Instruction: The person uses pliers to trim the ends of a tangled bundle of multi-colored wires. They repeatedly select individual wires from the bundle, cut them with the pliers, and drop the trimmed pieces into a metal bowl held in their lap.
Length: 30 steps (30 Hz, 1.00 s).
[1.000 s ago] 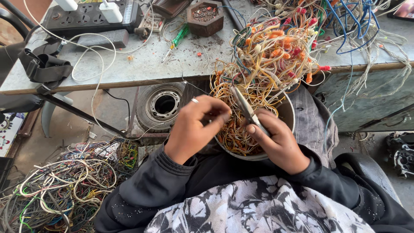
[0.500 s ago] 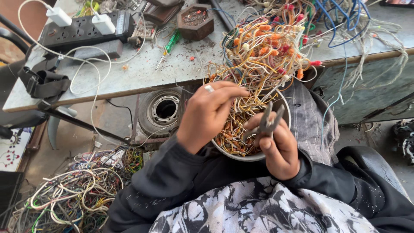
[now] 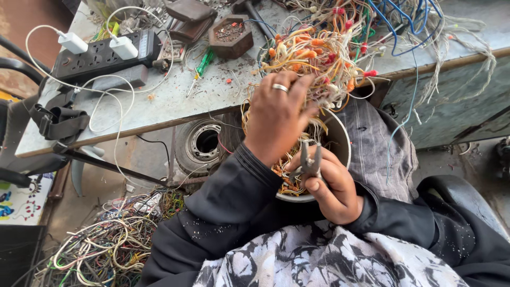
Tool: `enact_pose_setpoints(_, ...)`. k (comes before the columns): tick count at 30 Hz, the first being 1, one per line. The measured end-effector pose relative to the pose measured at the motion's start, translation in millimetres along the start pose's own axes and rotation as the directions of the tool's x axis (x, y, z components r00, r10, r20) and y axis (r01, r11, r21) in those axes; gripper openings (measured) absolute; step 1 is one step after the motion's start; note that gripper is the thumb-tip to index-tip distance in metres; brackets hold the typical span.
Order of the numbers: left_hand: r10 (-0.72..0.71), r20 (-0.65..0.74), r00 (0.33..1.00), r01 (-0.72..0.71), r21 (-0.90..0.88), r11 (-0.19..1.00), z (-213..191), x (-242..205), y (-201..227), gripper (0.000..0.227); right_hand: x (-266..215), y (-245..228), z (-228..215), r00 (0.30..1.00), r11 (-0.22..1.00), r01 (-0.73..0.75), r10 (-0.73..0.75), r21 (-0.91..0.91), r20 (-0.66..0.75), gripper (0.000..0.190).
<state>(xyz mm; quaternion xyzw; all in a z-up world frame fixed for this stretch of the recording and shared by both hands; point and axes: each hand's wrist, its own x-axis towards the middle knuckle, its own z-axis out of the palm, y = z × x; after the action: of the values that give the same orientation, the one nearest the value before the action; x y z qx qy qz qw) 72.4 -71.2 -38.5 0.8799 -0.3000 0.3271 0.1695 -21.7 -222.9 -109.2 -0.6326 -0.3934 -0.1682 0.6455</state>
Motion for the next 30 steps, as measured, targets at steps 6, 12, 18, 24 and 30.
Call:
enact_pose_setpoints(6, -0.291, 0.117, 0.949, 0.313, -0.295, 0.903, -3, -3, -28, 0.027, 2, 2, 2, 0.998, 0.998, -0.069, 0.069, -0.005, -0.004, 0.030)
enact_pose_setpoints(12, 0.013, -0.018, 1.000, -0.015, -0.113, 0.994, -8, -5, -22, 0.023, 3, 7, 3, 0.998, 0.998, -0.067, 0.067, 0.008, 0.003, 0.024)
enact_pose_setpoints(18, 0.059, 0.022, 0.998, -0.058, -0.052, 0.997, -11, -6, -9, 0.054, 3, 9, 2, 0.996, 0.993, -0.083, 0.082, 0.084, 0.019, 0.022)
enact_pose_setpoints(24, 0.032, 0.010, 0.999, -0.028, -0.233, 0.972, -11, -9, -20, 0.024, 5, 8, 0, 0.997, 0.998, -0.037, 0.034, 0.042, 0.062, 0.023)
enact_pose_setpoints(30, -0.128, -0.037, 0.991, 0.105, -0.376, 0.921, -5, -9, -39, 0.020, 7, 5, 1, 0.991, 0.997, -0.073, 0.073, -0.011, 0.109, 0.031)
